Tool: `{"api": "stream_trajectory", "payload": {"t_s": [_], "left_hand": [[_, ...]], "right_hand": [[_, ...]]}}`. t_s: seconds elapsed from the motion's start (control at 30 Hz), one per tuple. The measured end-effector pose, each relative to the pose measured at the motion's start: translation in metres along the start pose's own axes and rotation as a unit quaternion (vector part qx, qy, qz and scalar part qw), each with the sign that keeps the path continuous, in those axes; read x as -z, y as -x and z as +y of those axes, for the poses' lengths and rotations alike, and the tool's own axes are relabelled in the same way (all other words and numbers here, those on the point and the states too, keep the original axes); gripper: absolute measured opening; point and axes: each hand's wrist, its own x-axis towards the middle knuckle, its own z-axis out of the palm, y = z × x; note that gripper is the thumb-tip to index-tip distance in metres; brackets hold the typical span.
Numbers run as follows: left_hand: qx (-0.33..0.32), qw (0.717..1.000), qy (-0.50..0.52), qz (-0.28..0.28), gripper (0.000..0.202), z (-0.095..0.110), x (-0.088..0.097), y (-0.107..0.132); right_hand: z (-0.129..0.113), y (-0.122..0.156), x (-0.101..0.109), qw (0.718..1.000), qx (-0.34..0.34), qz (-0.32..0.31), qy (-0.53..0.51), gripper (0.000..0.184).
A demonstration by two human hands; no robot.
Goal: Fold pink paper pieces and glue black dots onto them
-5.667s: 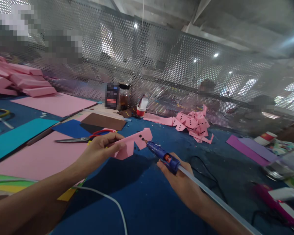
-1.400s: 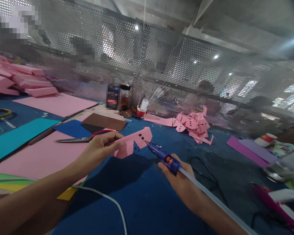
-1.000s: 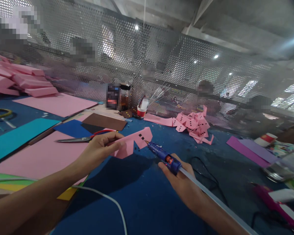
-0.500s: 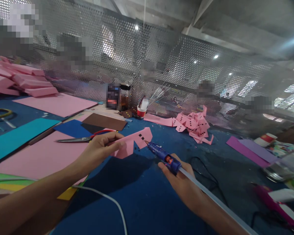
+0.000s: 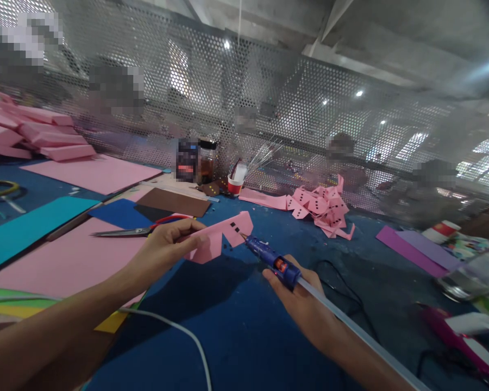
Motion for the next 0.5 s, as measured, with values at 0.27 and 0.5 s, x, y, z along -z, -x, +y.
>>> {"api": "stream_trajectory", "payload": {"t_s": [0.27, 0.5], "left_hand": [[0.001, 1.0, -0.005, 0.005, 0.027, 0.0014, 0.0, -0.0003], [-0.001, 1.0, 0.004, 0.005, 0.028, 0.0019, -0.0005, -0.0004]], "right_hand": [[-0.0012, 0.0003, -0.0001, 1.0, 0.004, 0.01, 0.008, 0.033], [-0.0011, 0.0002, 0.0006, 1.0, -0.006, 0.001, 0.002, 0.032]]}}
